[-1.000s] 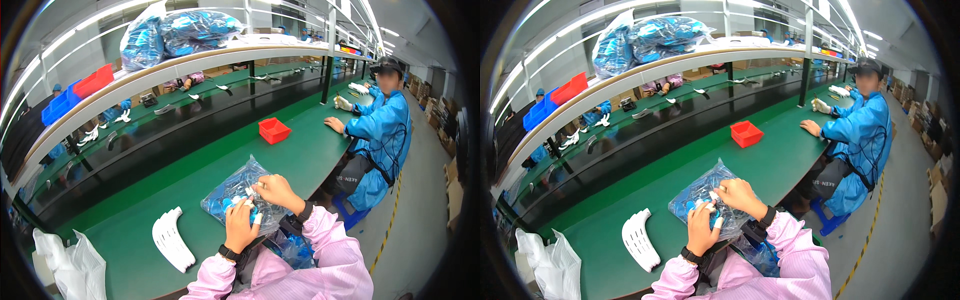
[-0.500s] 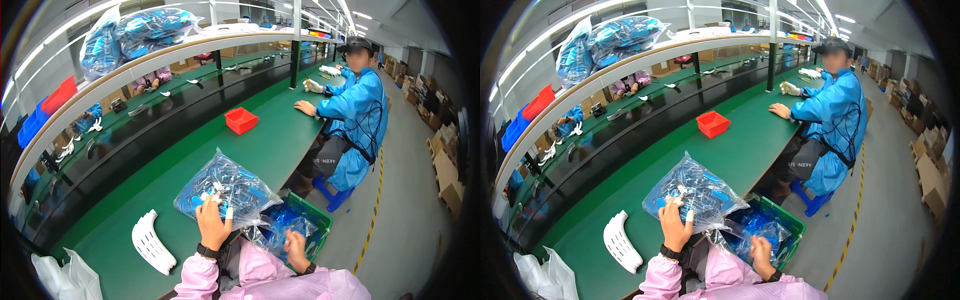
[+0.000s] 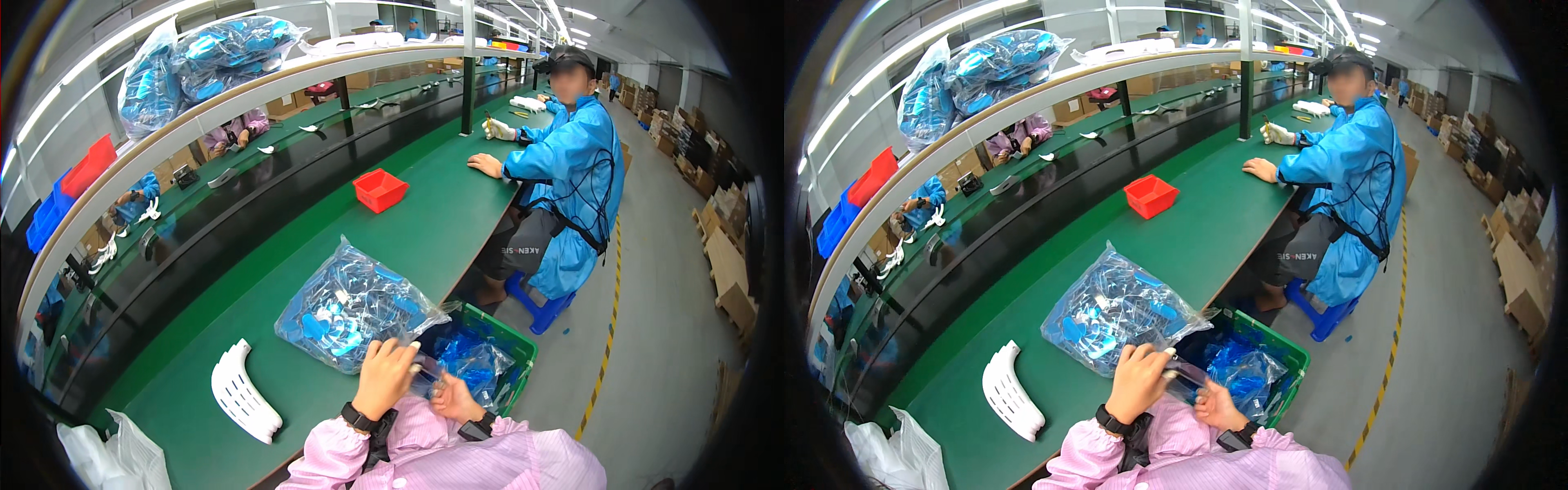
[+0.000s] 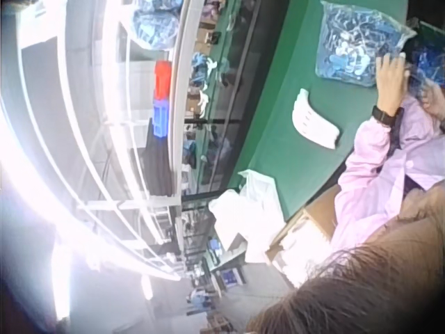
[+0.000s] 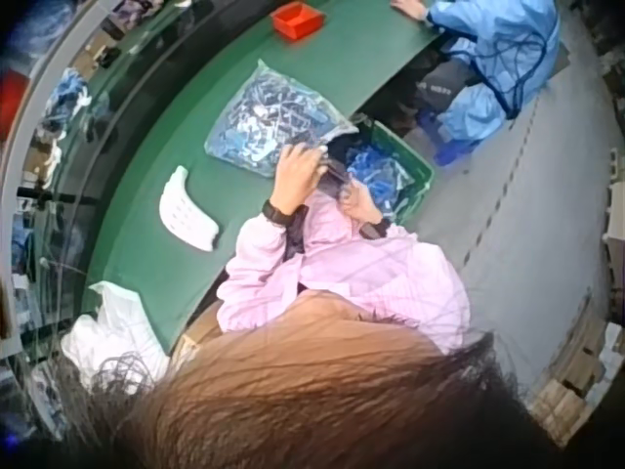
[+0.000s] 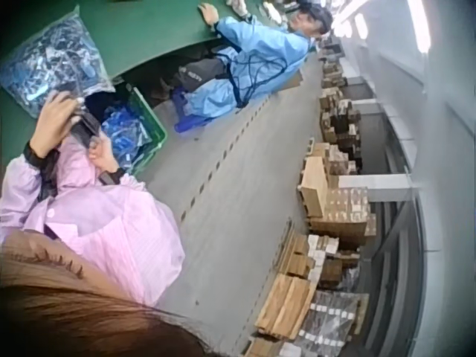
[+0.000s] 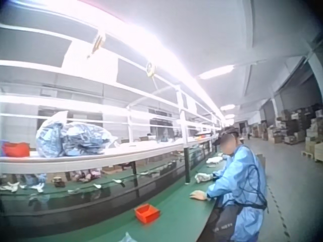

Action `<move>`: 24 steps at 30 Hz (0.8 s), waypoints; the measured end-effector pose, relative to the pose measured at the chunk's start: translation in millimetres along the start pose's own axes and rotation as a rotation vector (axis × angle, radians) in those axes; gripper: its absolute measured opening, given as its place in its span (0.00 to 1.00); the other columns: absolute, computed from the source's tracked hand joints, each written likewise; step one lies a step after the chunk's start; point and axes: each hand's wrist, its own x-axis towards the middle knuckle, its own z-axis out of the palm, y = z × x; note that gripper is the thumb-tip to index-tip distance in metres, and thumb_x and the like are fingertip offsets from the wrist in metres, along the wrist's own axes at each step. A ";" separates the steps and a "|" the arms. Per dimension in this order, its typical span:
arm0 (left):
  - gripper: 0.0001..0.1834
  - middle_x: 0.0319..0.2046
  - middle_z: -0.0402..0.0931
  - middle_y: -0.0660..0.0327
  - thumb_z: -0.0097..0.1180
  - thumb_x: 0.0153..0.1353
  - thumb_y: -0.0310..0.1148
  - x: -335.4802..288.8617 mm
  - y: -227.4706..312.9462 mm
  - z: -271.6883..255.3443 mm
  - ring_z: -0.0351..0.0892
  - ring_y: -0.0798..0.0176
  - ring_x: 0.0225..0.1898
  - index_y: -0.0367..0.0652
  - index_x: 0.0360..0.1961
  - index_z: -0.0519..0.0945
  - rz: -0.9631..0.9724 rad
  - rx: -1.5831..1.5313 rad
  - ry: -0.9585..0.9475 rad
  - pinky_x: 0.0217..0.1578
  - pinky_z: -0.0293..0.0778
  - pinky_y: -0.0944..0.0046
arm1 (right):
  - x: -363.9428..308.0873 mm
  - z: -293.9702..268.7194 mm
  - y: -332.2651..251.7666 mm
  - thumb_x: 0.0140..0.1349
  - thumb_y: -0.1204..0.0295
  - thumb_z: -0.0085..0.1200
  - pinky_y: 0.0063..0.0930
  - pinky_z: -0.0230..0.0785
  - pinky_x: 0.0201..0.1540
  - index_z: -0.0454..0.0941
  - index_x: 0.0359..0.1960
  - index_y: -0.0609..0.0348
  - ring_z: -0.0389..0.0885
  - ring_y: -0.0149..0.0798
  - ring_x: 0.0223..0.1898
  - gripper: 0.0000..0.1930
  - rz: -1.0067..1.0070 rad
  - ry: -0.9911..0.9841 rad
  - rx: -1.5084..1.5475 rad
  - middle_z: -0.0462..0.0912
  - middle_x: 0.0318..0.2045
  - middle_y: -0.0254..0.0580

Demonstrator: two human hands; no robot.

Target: Sorting, organizing, and packaging various plastic components into bags on an industrial assembly line.

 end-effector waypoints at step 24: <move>0.17 0.44 0.75 0.61 0.62 0.45 0.31 -7.0 21.5 -15.0 0.71 0.56 0.47 0.45 0.40 0.80 -0.159 0.226 0.092 0.40 0.63 0.57 | -2.5 87.4 -17.3 0.63 0.73 0.56 0.18 0.68 0.33 0.77 0.31 0.62 0.75 0.22 0.29 0.06 -0.731 -0.192 -1.025 0.79 0.27 0.30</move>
